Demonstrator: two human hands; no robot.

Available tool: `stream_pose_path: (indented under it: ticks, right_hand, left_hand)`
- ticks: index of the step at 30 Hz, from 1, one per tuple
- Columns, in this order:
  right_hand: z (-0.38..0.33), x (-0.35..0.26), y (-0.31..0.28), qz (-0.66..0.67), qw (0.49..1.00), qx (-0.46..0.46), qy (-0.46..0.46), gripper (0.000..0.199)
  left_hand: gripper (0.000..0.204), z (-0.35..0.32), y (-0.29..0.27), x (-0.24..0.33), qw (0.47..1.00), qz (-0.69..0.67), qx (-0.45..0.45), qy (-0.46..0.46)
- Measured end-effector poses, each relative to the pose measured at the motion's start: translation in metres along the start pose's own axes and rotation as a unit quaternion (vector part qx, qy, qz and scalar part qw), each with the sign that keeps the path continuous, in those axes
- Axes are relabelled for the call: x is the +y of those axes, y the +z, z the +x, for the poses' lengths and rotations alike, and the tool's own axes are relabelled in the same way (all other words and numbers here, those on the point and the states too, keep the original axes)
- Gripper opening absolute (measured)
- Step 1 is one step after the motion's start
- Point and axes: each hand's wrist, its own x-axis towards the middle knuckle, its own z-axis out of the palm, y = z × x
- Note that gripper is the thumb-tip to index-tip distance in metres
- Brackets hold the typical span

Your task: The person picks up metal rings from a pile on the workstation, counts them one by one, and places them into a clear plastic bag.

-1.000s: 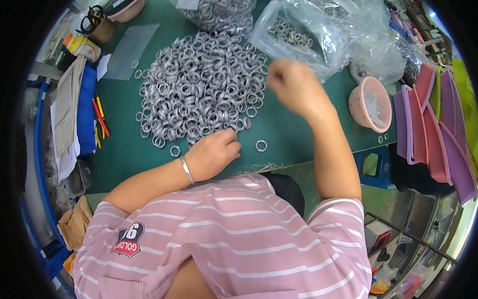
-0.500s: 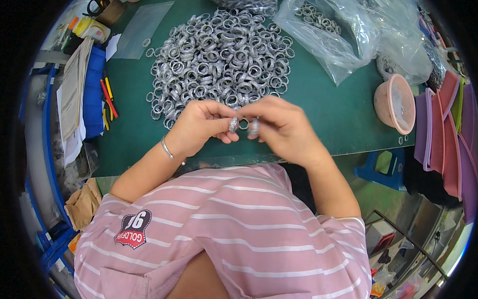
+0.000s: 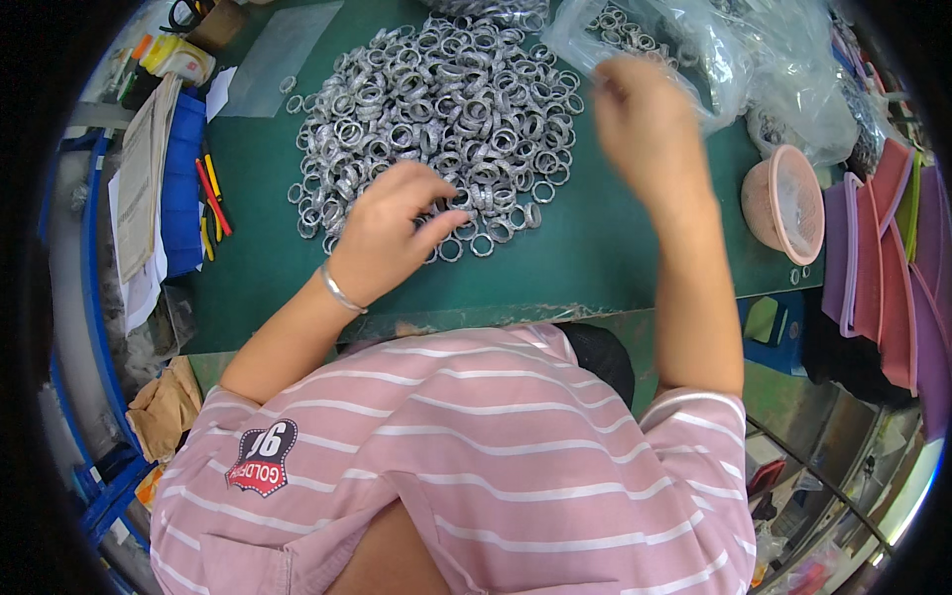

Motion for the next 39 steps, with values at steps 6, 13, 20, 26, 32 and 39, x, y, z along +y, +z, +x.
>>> stream_pose_path:
  ticks: [6,13,20,26,32,39]
  right_hand:
    - [-0.054,-0.043,0.015,0.118,0.925,-0.331,0.143,0.026]
    - [-0.061,-0.041,0.012,0.341,0.873,-0.208,0.28,0.016]
    - [-0.046,-0.086,0.031,0.415,0.883,-0.202,0.084,0.032]
    - [0.005,-0.026,0.014,0.089,0.988,0.122,0.012,0.02]
    - [0.063,0.091,-0.011,-0.022,0.98,0.117,0.158,0.029]
    - [0.009,-0.027,0.029,0.133,0.95,-0.265,-0.094,0.021]
  left_hand:
    - [0.019,0.005,0.008,-0.002,1.0,-0.002,-0.019,0.019]
    - [0.013,0.002,-0.012,-0.008,0.868,-0.385,-0.019,-0.312]
    - [0.017,0.005,-0.02,-0.001,0.776,-0.521,-0.037,-0.354]
    - [0.018,0.007,-0.031,-0.01,0.853,-0.421,0.02,-0.307]
    - [0.025,0.026,-0.022,-0.027,0.997,-0.015,0.038,-0.063]
    - [0.024,0.033,-0.013,-0.039,0.995,0.068,0.056,0.039]
